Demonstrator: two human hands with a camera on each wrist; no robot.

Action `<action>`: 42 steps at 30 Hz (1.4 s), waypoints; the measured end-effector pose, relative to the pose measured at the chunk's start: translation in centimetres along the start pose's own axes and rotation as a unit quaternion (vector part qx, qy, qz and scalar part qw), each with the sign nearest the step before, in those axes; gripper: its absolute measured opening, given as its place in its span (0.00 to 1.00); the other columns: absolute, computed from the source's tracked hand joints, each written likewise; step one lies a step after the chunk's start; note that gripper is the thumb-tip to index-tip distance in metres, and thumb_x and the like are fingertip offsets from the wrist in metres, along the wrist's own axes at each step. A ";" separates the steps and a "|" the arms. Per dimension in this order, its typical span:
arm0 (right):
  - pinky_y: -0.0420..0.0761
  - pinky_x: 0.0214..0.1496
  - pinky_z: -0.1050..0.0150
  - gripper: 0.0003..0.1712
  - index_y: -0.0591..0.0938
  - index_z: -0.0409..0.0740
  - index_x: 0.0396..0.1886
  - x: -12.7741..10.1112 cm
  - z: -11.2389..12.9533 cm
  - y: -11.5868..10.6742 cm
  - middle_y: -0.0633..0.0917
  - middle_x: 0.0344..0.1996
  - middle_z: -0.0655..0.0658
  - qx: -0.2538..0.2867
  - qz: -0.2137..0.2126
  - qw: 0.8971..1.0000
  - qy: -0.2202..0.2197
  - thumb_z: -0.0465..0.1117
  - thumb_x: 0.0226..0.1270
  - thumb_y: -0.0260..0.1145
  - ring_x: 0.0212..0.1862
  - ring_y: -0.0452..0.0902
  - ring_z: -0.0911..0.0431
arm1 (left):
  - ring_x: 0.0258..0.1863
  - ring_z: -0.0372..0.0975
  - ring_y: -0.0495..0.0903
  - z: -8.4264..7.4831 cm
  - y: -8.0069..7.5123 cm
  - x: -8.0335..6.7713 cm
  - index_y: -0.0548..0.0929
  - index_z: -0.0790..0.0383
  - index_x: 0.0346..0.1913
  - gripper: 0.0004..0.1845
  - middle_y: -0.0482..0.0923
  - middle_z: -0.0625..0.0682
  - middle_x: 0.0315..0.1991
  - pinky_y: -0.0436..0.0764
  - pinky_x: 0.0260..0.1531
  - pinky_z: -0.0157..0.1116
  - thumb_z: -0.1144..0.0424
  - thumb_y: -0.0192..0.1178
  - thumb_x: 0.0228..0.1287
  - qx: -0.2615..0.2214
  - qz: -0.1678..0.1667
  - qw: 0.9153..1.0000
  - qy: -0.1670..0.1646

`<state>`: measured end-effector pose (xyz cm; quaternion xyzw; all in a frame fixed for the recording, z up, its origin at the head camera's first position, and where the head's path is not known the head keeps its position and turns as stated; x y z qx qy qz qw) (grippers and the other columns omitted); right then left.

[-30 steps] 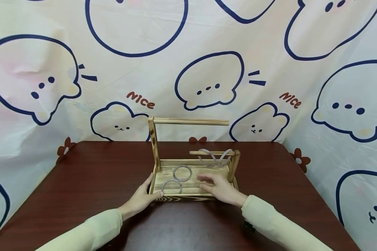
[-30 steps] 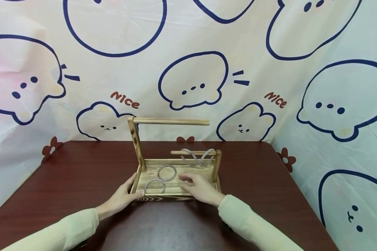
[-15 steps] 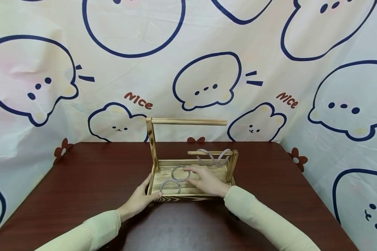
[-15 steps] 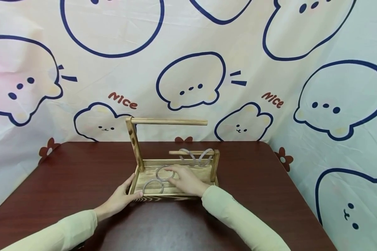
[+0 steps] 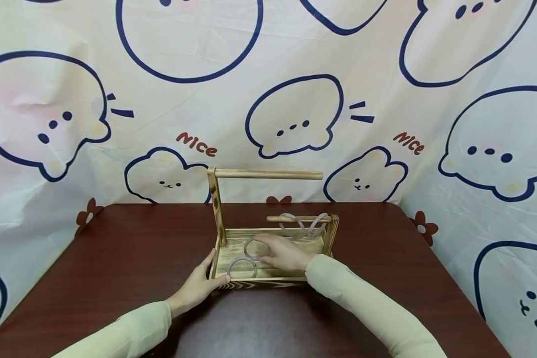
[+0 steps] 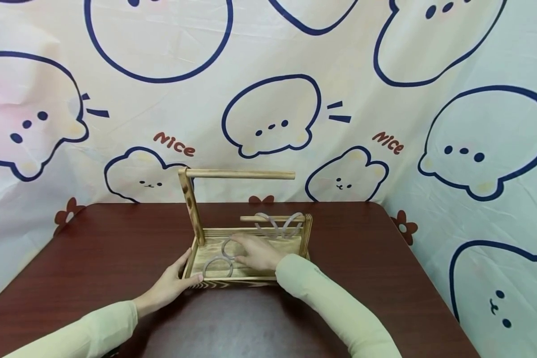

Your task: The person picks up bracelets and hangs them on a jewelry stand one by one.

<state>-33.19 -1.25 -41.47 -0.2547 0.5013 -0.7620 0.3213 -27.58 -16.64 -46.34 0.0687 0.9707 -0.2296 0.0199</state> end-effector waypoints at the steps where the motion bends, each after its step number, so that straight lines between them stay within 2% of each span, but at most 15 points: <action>1: 0.65 0.65 0.56 0.34 0.64 0.42 0.66 0.2 -0.1 0.1 0.69 0.64 0.44 -0.006 0.003 1.000 0.000 0.44 0.62 0.63 0.64 0.66 0.51 | 0.69 0.50 0.48 0.0 0.0 0.0 0.42 0.64 0.72 0.49 0.45 0.61 0.72 0.55 0.64 0.50 0.56 0.63 0.57 -0.001 0.000 1.000 0.000; 7: 0.64 0.65 0.56 0.35 0.63 0.42 0.67 1.6 -0.8 1.3 0.68 0.64 0.44 0.006 0.033 0.999 0.006 0.42 0.62 0.63 0.65 0.64 0.51 | 0.68 0.49 0.51 0.1 -0.1 0.0 0.43 0.64 0.72 0.49 0.46 0.62 0.71 0.58 0.62 0.48 0.57 0.64 0.57 -0.001 -0.008 1.000 0.004; 10: 0.63 0.66 0.56 0.34 0.62 0.43 0.68 2.1 -1.1 2.0 0.67 0.65 0.44 0.018 0.052 0.998 0.010 0.41 0.63 0.61 0.66 0.63 0.51 | 0.41 0.46 0.76 0.3 -0.1 0.0 0.43 0.62 0.72 0.49 0.56 0.66 0.67 0.75 0.43 0.40 0.57 0.64 0.56 -0.010 -0.007 1.000 -0.006; 12: 0.63 0.66 0.56 0.33 0.62 0.42 0.68 2.3 -1.2 2.4 0.66 0.66 0.44 0.029 0.061 0.998 0.013 0.40 0.64 0.60 0.66 0.61 0.51 | 0.21 0.39 0.70 0.5 0.0 -0.1 0.43 0.61 0.73 0.49 0.61 0.66 0.64 0.74 0.27 0.34 0.58 0.64 0.56 -0.019 -0.007 1.000 -0.016; 14: 0.62 0.67 0.56 0.33 0.62 0.41 0.68 2.4 -1.2 2.6 0.65 0.66 0.43 0.036 0.068 0.997 0.014 0.38 0.65 0.59 0.67 0.60 0.51 | 0.11 0.36 0.60 0.7 0.1 -0.2 0.43 0.59 0.73 0.49 0.66 0.65 0.59 0.70 0.16 0.33 0.59 0.64 0.56 -0.030 -0.004 0.999 -0.025; 19: 0.61 0.67 0.56 0.31 0.63 0.41 0.67 2.5 -1.5 3.5 0.59 0.69 0.42 0.043 0.103 0.993 0.028 0.35 0.64 0.59 0.69 0.55 0.50 | 0.09 0.36 0.61 1.0 0.2 -0.2 0.43 0.57 0.73 0.49 0.77 0.60 0.42 0.69 0.13 0.33 0.60 0.64 0.56 -0.038 -0.009 0.999 -0.037; 21: 0.61 0.67 0.56 0.31 0.64 0.42 0.67 2.5 -1.7 3.7 0.58 0.70 0.42 0.045 0.110 0.992 0.036 0.35 0.63 0.60 0.70 0.54 0.50 | 0.09 0.36 0.61 1.0 0.2 -0.2 0.43 0.57 0.73 0.48 0.77 0.60 0.43 0.69 0.13 0.33 0.60 0.64 0.56 -0.039 -0.010 0.998 -0.038; 23: 0.61 0.68 0.56 0.31 0.65 0.42 0.66 2.6 -1.8 3.7 0.59 0.69 0.42 0.045 0.107 0.992 0.040 0.35 0.63 0.61 0.70 0.54 0.50 | 0.10 0.37 0.61 0.9 0.2 -0.2 0.43 0.57 0.73 0.49 0.73 0.64 0.53 0.70 0.15 0.34 0.60 0.64 0.56 -0.037 -0.012 0.999 -0.035; 27: 0.60 0.68 0.55 0.34 0.62 0.42 0.68 2.5 -2.1 3.5 0.61 0.68 0.42 0.037 0.098 0.994 0.045 0.37 0.63 0.61 0.69 0.55 0.49 | 0.38 0.44 0.73 0.4 0.0 -0.1 0.44 0.60 0.73 0.49 0.57 0.66 0.67 0.73 0.39 0.37 0.58 0.64 0.56 -0.014 -0.012 1.000 -0.015; 30: 0.59 0.68 0.53 0.35 0.62 0.44 0.68 2.1 -2.5 3.2 0.63 0.67 0.43 0.027 0.091 0.994 0.056 0.40 0.62 0.63 0.69 0.55 0.49 | 0.62 0.47 0.58 0.2 0.0 -0.1 0.44 0.61 0.72 0.49 0.45 0.61 0.72 0.62 0.55 0.43 0.56 0.64 0.56 -0.005 -0.008 1.000 -0.006; 33: 0.60 0.67 0.52 0.36 0.65 0.46 0.67 1.7 -2.8 2.8 0.65 0.66 0.44 0.020 0.080 0.995 0.064 0.43 0.60 0.65 0.68 0.56 0.48 | 0.68 0.48 0.50 0.1 0.1 0.0 0.43 0.61 0.72 0.49 0.44 0.60 0.72 0.58 0.61 0.47 0.56 0.64 0.57 -0.006 -0.004 1.000 -0.006; 36: 0.61 0.66 0.52 0.36 0.67 0.45 0.65 1.3 -2.9 2.4 0.66 0.65 0.44 0.015 0.070 0.995 0.063 0.46 0.57 0.68 0.67 0.57 0.48 | 0.45 0.46 0.75 0.3 0.1 0.0 0.43 0.60 0.73 0.49 0.47 0.63 0.71 0.72 0.47 0.40 0.58 0.64 0.57 -0.013 -0.004 1.000 -0.013; 39: 0.61 0.66 0.52 0.37 0.68 0.46 0.64 1.2 -3.0 2.3 0.67 0.64 0.44 0.004 0.064 0.996 0.061 0.47 0.55 0.69 0.66 0.58 0.48 | 0.17 0.38 0.66 0.6 0.0 0.1 0.43 0.60 0.73 0.49 0.50 0.64 0.70 0.73 0.29 0.33 0.59 0.64 0.56 -0.015 -0.007 1.000 -0.013; 40: 0.61 0.66 0.51 0.37 0.69 0.47 0.64 1.1 -3.1 2.3 0.67 0.63 0.44 0.000 0.063 0.996 0.063 0.48 0.54 0.69 0.66 0.58 0.49 | 0.12 0.37 0.58 0.7 0.1 0.1 0.42 0.60 0.73 0.49 0.52 0.64 0.69 0.71 0.22 0.33 0.59 0.64 0.56 -0.021 -0.006 1.000 -0.015; 42: 0.60 0.66 0.50 0.37 0.69 0.48 0.64 1.0 -3.1 2.3 0.68 0.63 0.44 -0.003 0.061 0.996 0.063 0.49 0.53 0.70 0.66 0.59 0.48 | 0.16 0.38 0.64 0.6 0.1 0.1 0.43 0.61 0.73 0.49 0.53 0.65 0.68 0.71 0.26 0.33 0.59 0.64 0.56 -0.016 -0.006 1.000 -0.010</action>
Point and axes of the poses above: each hand's wrist, its own x-axis towards the middle knuckle, its own y-axis out of the palm, z = x × y, the point moved 10 cm from there along x, towards the middle knuckle
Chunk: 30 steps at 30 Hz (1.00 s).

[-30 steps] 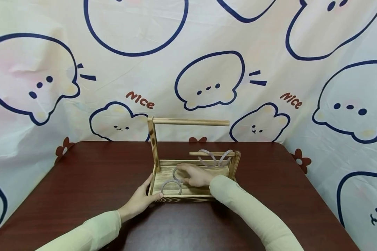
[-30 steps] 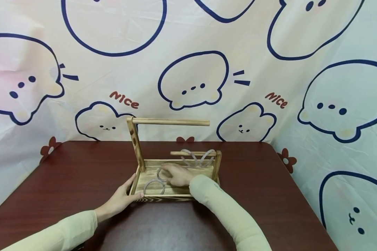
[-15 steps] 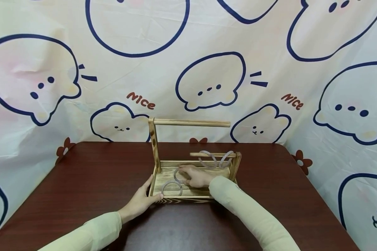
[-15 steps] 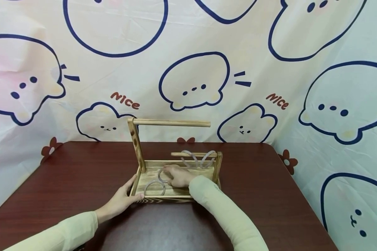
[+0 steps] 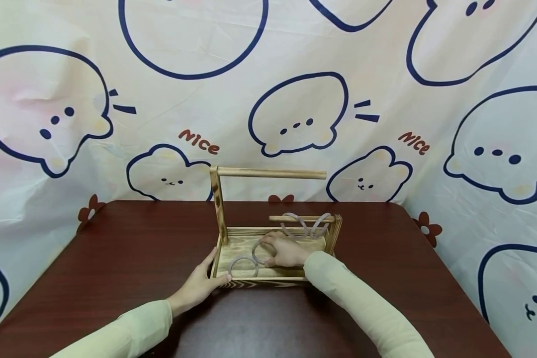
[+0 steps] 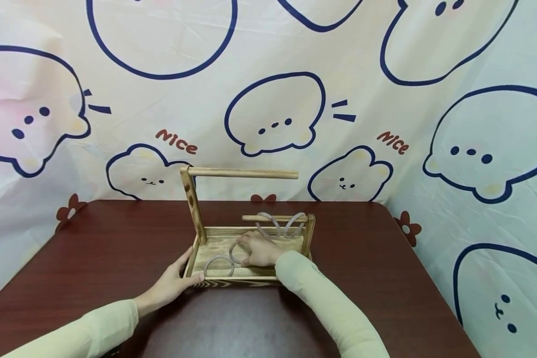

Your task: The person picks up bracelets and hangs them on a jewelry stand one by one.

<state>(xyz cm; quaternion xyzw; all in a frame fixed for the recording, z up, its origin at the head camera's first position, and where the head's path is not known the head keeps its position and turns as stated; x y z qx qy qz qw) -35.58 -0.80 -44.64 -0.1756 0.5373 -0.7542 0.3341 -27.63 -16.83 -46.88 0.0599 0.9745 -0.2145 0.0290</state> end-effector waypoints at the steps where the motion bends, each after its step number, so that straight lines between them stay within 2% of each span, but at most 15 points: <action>1: 0.60 0.66 0.50 0.38 0.69 0.48 0.64 0.0 -0.1 0.0 0.67 0.63 0.44 0.003 0.000 1.000 0.001 0.49 0.52 0.71 0.66 0.58 0.48 | 0.23 0.39 0.69 -0.1 0.0 0.0 0.43 0.61 0.72 0.49 0.52 0.64 0.69 0.72 0.32 0.33 0.58 0.64 0.57 0.004 0.000 1.000 0.002; 3: 0.59 0.66 0.51 0.41 0.67 0.47 0.66 0.0 -0.1 0.1 0.67 0.64 0.44 0.014 0.004 1.000 0.004 0.49 0.51 0.71 0.67 0.57 0.48 | 0.38 0.45 0.74 -0.3 0.0 -0.2 0.43 0.61 0.72 0.49 0.51 0.64 0.70 0.73 0.41 0.38 0.58 0.64 0.57 0.004 0.002 1.000 0.003; 4: 0.59 0.67 0.51 0.43 0.65 0.46 0.66 0.0 -0.2 0.2 0.66 0.65 0.44 0.025 0.007 1.000 0.004 0.48 0.51 0.72 0.67 0.56 0.48 | 0.50 0.48 0.72 -0.3 0.0 -0.2 0.43 0.61 0.72 0.48 0.50 0.63 0.70 0.71 0.49 0.41 0.57 0.64 0.57 0.006 0.001 1.000 0.005; 6: 0.59 0.67 0.53 0.46 0.62 0.45 0.68 0.2 -0.2 0.5 0.64 0.66 0.44 0.050 0.012 0.999 0.001 0.46 0.50 0.72 0.68 0.56 0.49 | 0.67 0.49 0.53 -0.4 0.0 -0.3 0.44 0.62 0.72 0.48 0.46 0.61 0.71 0.59 0.62 0.47 0.57 0.64 0.57 0.012 0.000 1.000 0.011; 7: 0.59 0.67 0.54 0.47 0.61 0.45 0.69 0.3 -0.2 0.7 0.63 0.67 0.45 0.063 0.016 0.998 0.001 0.45 0.50 0.73 0.69 0.55 0.50 | 0.69 0.50 0.49 -0.4 0.0 -0.3 0.43 0.63 0.72 0.48 0.45 0.61 0.72 0.55 0.64 0.49 0.57 0.64 0.57 0.010 0.000 1.000 0.012; 9: 0.58 0.68 0.54 0.49 0.59 0.44 0.70 0.5 -0.2 1.0 0.63 0.68 0.45 0.090 0.022 0.996 -0.001 0.43 0.49 0.73 0.69 0.55 0.50 | 0.70 0.50 0.44 -0.4 0.0 -0.3 0.43 0.64 0.72 0.48 0.45 0.61 0.72 0.51 0.66 0.51 0.58 0.64 0.57 0.011 -0.001 1.000 0.015; 13: 0.57 0.68 0.54 0.49 0.60 0.42 0.69 0.9 -0.4 1.4 0.64 0.67 0.43 0.125 0.035 0.992 0.005 0.39 0.48 0.74 0.68 0.56 0.49 | 0.66 0.50 0.55 -0.2 0.0 -0.3 0.43 0.62 0.72 0.48 0.45 0.60 0.72 0.59 0.60 0.47 0.57 0.64 0.57 0.017 -0.002 1.000 0.005; 16: 0.57 0.69 0.54 0.48 0.61 0.42 0.68 0.9 -0.6 1.6 0.65 0.66 0.42 0.138 0.041 0.989 0.013 0.38 0.47 0.74 0.68 0.57 0.49 | 0.62 0.46 0.57 -0.1 0.1 -0.3 0.43 0.61 0.72 0.48 0.45 0.60 0.72 0.61 0.56 0.44 0.56 0.63 0.57 0.018 0.000 1.000 -0.001; 23: 0.59 0.68 0.54 0.46 0.65 0.43 0.67 0.7 -0.7 1.0 0.68 0.65 0.43 0.116 0.028 0.993 0.014 0.43 0.47 0.74 0.67 0.59 0.50 | 0.69 0.50 0.48 -0.5 -0.2 -0.2 0.44 0.63 0.72 0.48 0.46 0.62 0.71 0.55 0.64 0.50 0.58 0.64 0.57 0.011 -0.005 1.000 0.014; 29: 0.61 0.67 0.56 0.45 0.67 0.44 0.65 0.4 -0.7 0.5 0.70 0.63 0.44 0.100 0.015 0.995 0.015 0.46 0.46 0.75 0.66 0.62 0.51 | 0.68 0.49 0.50 -0.6 -0.1 -0.1 0.45 0.63 0.72 0.48 0.48 0.62 0.71 0.56 0.63 0.48 0.58 0.64 0.56 0.009 -0.007 1.000 0.019; 30: 0.61 0.67 0.57 0.45 0.67 0.44 0.65 0.4 -0.7 0.5 0.70 0.63 0.43 0.100 0.015 0.995 0.014 0.46 0.46 0.75 0.66 0.62 0.51 | 0.67 0.48 0.53 -0.6 -0.1 -0.1 0.45 0.63 0.72 0.48 0.49 0.62 0.70 0.58 0.62 0.47 0.58 0.64 0.56 0.011 -0.007 1.000 0.018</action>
Point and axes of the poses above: each hand's wrist, its own x-axis towards the middle knuckle, its own y-axis out of the palm, z = x × y, the point moved 10 cm from there along x, towards the middle knuckle
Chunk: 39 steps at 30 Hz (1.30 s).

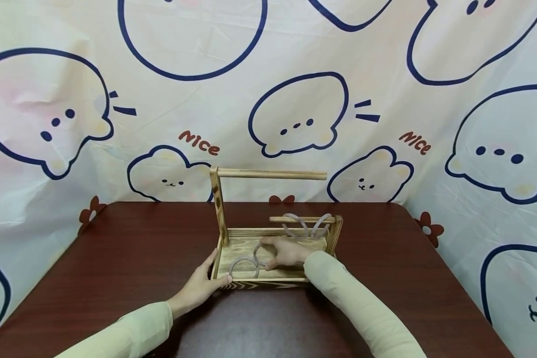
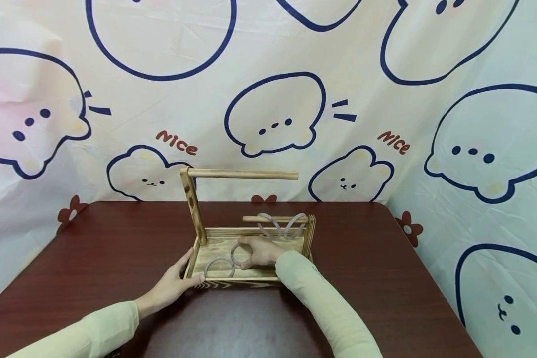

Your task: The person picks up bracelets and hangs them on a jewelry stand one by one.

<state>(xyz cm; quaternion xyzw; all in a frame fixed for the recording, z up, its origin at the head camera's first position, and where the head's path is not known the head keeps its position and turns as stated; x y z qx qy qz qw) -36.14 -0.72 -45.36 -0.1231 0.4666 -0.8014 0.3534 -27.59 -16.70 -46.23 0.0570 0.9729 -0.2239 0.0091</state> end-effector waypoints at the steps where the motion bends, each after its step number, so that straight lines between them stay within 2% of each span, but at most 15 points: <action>1: 0.62 0.66 0.57 0.44 0.67 0.44 0.65 0.0 0.0 0.0 0.71 0.63 0.44 -0.002 0.000 1.000 0.000 0.47 0.47 0.75 0.66 0.63 0.51 | 0.67 0.48 0.54 0.0 0.0 0.0 0.45 0.63 0.72 0.48 0.48 0.62 0.71 0.58 0.62 0.47 0.58 0.64 0.56 0.001 0.000 1.000 -0.001; 3: 0.61 0.66 0.57 0.44 0.68 0.44 0.65 -0.1 0.0 -0.2 0.71 0.63 0.44 -0.003 -0.002 1.000 0.000 0.47 0.47 0.74 0.66 0.63 0.51 | 0.64 0.47 0.58 0.0 0.0 0.1 0.45 0.63 0.72 0.48 0.49 0.63 0.71 0.60 0.60 0.46 0.58 0.64 0.56 -0.001 -0.002 1.000 -0.002; 9: 0.63 0.65 0.56 0.44 0.69 0.46 0.64 -0.2 0.2 -0.4 0.73 0.61 0.46 -0.036 -0.014 0.999 -0.008 0.53 0.47 0.73 0.64 0.65 0.53 | 0.66 0.46 0.54 0.0 0.0 0.0 0.45 0.62 0.72 0.48 0.48 0.62 0.71 0.59 0.61 0.46 0.58 0.64 0.56 -0.005 -0.001 1.000 -0.007; 10: 0.63 0.65 0.57 0.44 0.69 0.46 0.64 -0.2 0.2 -0.4 0.73 0.61 0.46 -0.041 -0.016 0.999 -0.010 0.53 0.47 0.73 0.64 0.65 0.53 | 0.64 0.45 0.56 0.0 -0.1 -0.1 0.45 0.62 0.72 0.48 0.49 0.62 0.71 0.60 0.60 0.45 0.57 0.64 0.56 -0.002 -0.002 1.000 -0.008; 12: 0.64 0.65 0.57 0.43 0.69 0.46 0.64 -0.2 0.1 -0.4 0.73 0.61 0.46 -0.042 -0.018 0.999 -0.013 0.54 0.48 0.73 0.64 0.65 0.53 | 0.51 0.45 0.70 0.0 0.0 -0.1 0.45 0.61 0.72 0.49 0.52 0.63 0.69 0.70 0.50 0.42 0.57 0.65 0.56 -0.001 -0.001 1.000 -0.012; 16: 0.65 0.65 0.57 0.43 0.68 0.46 0.65 -0.2 0.1 -0.5 0.72 0.62 0.46 -0.036 -0.023 0.999 -0.018 0.55 0.50 0.71 0.64 0.65 0.53 | 0.46 0.45 0.71 0.1 -0.1 -0.1 0.45 0.61 0.72 0.49 0.52 0.63 0.69 0.71 0.46 0.39 0.56 0.65 0.56 0.009 -0.003 1.000 -0.011; 17: 0.65 0.65 0.57 0.43 0.68 0.46 0.65 -0.2 0.1 -0.5 0.72 0.62 0.47 -0.031 -0.023 0.999 -0.018 0.55 0.51 0.70 0.65 0.64 0.53 | 0.48 0.45 0.71 0.1 -0.1 -0.1 0.45 0.61 0.72 0.49 0.51 0.63 0.70 0.71 0.47 0.40 0.56 0.65 0.56 0.008 -0.002 1.000 -0.010; 19: 0.64 0.65 0.57 0.43 0.67 0.45 0.66 -0.3 0.3 -0.6 0.72 0.62 0.47 -0.021 -0.024 0.999 -0.020 0.56 0.52 0.69 0.65 0.64 0.53 | 0.61 0.45 0.60 0.0 -0.2 -0.1 0.45 0.62 0.72 0.49 0.49 0.62 0.71 0.63 0.57 0.42 0.56 0.65 0.56 0.008 -0.006 1.000 -0.004; 20: 0.63 0.66 0.57 0.43 0.67 0.45 0.66 -0.3 0.5 -0.7 0.72 0.62 0.47 -0.017 -0.025 0.999 -0.020 0.57 0.52 0.69 0.65 0.64 0.54 | 0.59 0.45 0.62 0.1 -0.2 0.0 0.45 0.62 0.72 0.49 0.50 0.62 0.70 0.63 0.56 0.43 0.57 0.65 0.56 0.007 -0.005 1.000 -0.004; 24: 0.63 0.66 0.58 0.44 0.65 0.44 0.67 -0.4 1.1 -0.6 0.71 0.63 0.47 -0.005 -0.021 1.000 -0.019 0.57 0.53 0.68 0.65 0.64 0.55 | 0.66 0.48 0.54 0.1 -0.1 0.0 0.44 0.62 0.72 0.48 0.48 0.61 0.71 0.58 0.62 0.47 0.57 0.64 0.56 0.005 -0.001 1.000 -0.002; 28: 0.64 0.65 0.58 0.44 0.65 0.45 0.67 -0.4 1.5 -0.4 0.71 0.63 0.48 -0.010 -0.025 0.999 -0.021 0.58 0.53 0.68 0.65 0.64 0.54 | 0.68 0.48 0.50 0.1 0.0 -0.1 0.44 0.61 0.72 0.48 0.45 0.60 0.72 0.57 0.62 0.48 0.56 0.64 0.57 0.002 0.006 1.000 -0.009; 35: 0.68 0.62 0.57 0.46 0.68 0.44 0.65 -0.5 3.1 -0.3 0.72 0.62 0.46 -0.024 -0.064 0.996 -0.051 0.62 0.49 0.68 0.62 0.68 0.53 | 0.70 0.51 0.46 0.3 0.1 -0.1 0.43 0.61 0.72 0.48 0.45 0.61 0.72 0.54 0.65 0.52 0.56 0.63 0.57 0.007 0.010 1.000 -0.013; 39: 0.72 0.58 0.59 0.49 0.66 0.43 0.66 -1.0 4.6 -1.0 0.72 0.61 0.46 -0.019 -0.081 0.995 -0.057 0.62 0.47 0.70 0.56 0.72 0.54 | 0.70 0.51 0.44 0.2 0.2 -0.1 0.43 0.62 0.72 0.48 0.44 0.61 0.72 0.52 0.65 0.54 0.56 0.63 0.58 0.004 0.014 1.000 -0.013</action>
Point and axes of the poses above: each hand's wrist, its own x-axis towards the middle knuckle, its own y-axis out of the palm, z = x × y, the point moved 10 cm from there along x, towards the middle knuckle
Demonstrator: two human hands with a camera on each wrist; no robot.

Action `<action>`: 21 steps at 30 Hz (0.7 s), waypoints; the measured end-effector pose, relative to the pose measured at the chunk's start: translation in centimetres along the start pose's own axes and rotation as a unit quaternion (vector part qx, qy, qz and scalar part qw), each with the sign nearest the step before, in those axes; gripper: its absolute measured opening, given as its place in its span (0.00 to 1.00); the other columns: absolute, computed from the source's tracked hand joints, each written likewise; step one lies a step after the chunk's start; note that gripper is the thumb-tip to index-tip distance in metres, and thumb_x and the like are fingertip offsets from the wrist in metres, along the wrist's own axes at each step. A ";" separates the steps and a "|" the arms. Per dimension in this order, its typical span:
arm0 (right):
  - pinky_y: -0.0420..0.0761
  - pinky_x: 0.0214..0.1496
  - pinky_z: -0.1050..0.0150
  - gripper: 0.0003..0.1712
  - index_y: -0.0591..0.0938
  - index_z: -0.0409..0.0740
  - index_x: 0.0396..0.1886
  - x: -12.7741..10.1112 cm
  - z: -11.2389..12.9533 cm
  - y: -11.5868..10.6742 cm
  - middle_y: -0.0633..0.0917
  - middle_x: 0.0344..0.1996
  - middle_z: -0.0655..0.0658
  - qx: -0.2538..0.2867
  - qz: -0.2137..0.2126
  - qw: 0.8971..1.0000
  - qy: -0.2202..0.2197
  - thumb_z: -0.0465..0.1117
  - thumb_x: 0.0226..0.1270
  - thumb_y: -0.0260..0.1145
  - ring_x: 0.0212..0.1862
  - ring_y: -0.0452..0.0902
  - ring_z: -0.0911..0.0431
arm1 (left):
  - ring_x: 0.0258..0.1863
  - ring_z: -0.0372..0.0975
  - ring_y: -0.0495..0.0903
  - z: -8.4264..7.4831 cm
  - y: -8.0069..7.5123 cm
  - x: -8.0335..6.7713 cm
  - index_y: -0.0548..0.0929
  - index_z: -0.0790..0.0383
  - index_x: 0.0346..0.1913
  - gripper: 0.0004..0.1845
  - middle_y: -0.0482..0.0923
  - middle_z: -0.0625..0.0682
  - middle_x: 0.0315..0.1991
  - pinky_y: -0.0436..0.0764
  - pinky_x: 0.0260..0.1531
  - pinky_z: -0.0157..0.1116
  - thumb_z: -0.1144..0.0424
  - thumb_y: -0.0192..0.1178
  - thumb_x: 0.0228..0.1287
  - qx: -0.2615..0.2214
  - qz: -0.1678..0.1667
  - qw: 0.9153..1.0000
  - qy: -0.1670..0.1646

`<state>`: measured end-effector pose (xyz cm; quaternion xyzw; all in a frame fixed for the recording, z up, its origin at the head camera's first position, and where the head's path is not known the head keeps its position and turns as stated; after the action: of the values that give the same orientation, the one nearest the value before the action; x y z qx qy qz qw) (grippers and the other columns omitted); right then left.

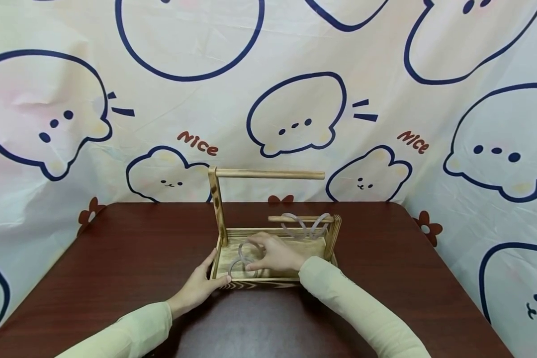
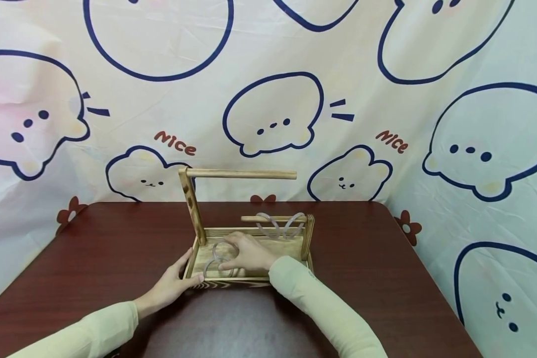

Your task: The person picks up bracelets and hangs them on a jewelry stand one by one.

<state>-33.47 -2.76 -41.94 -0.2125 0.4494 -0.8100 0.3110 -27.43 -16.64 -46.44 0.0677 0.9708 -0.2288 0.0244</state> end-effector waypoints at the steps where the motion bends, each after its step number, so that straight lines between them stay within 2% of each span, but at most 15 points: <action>1: 0.73 0.56 0.60 0.50 0.66 0.43 0.66 0.0 0.3 -0.1 0.72 0.60 0.47 0.006 -0.001 1.000 0.004 0.62 0.47 0.70 0.54 0.73 0.55 | 0.70 0.51 0.43 0.0 0.0 0.0 0.43 0.62 0.72 0.48 0.44 0.61 0.72 0.52 0.65 0.54 0.56 0.62 0.58 0.001 0.000 1.000 0.001; 6: 0.75 0.46 0.66 0.51 0.63 0.46 0.68 -0.4 1.0 -0.3 0.72 0.55 0.49 0.055 0.015 0.998 0.031 0.61 0.45 0.71 0.46 0.74 0.58 | 0.70 0.51 0.46 -0.2 -0.1 0.0 0.44 0.63 0.72 0.48 0.46 0.61 0.71 0.53 0.65 0.53 0.56 0.63 0.58 0.004 -0.006 1.000 0.009; 9: 0.75 0.43 0.70 0.50 0.64 0.47 0.67 -0.6 1.3 -0.2 0.72 0.52 0.47 0.082 0.021 0.996 0.030 0.61 0.46 0.71 0.45 0.75 0.57 | 0.70 0.50 0.46 -0.1 -0.1 0.1 0.44 0.62 0.72 0.48 0.46 0.61 0.71 0.53 0.65 0.52 0.56 0.63 0.57 0.007 -0.007 1.000 0.007; 15: 0.76 0.46 0.69 0.47 0.66 0.49 0.66 -0.9 1.8 -0.3 0.71 0.56 0.50 0.090 0.011 0.996 0.019 0.60 0.47 0.71 0.49 0.76 0.55 | 0.70 0.50 0.43 0.4 0.1 0.2 0.43 0.59 0.73 0.48 0.44 0.59 0.72 0.52 0.65 0.54 0.55 0.63 0.57 0.001 0.000 1.000 -0.006; 21: 0.77 0.51 0.63 0.46 0.66 0.50 0.66 -1.2 2.6 -0.9 0.70 0.60 0.50 0.095 -0.002 0.995 0.011 0.60 0.47 0.71 0.53 0.75 0.53 | 0.71 0.50 0.41 0.5 0.1 0.2 0.42 0.59 0.73 0.49 0.42 0.59 0.72 0.50 0.65 0.55 0.54 0.63 0.57 0.000 0.004 1.000 -0.009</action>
<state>-31.26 -3.08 -39.98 -0.1743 0.3732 -0.8519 0.3234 -27.64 -16.70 -46.93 0.0700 0.9703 -0.2290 0.0337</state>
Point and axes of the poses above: each hand's wrist, its own x-axis towards the middle knuckle, its own y-axis out of the palm, z = x × y, the point moved 10 cm from there along x, towards the middle knuckle
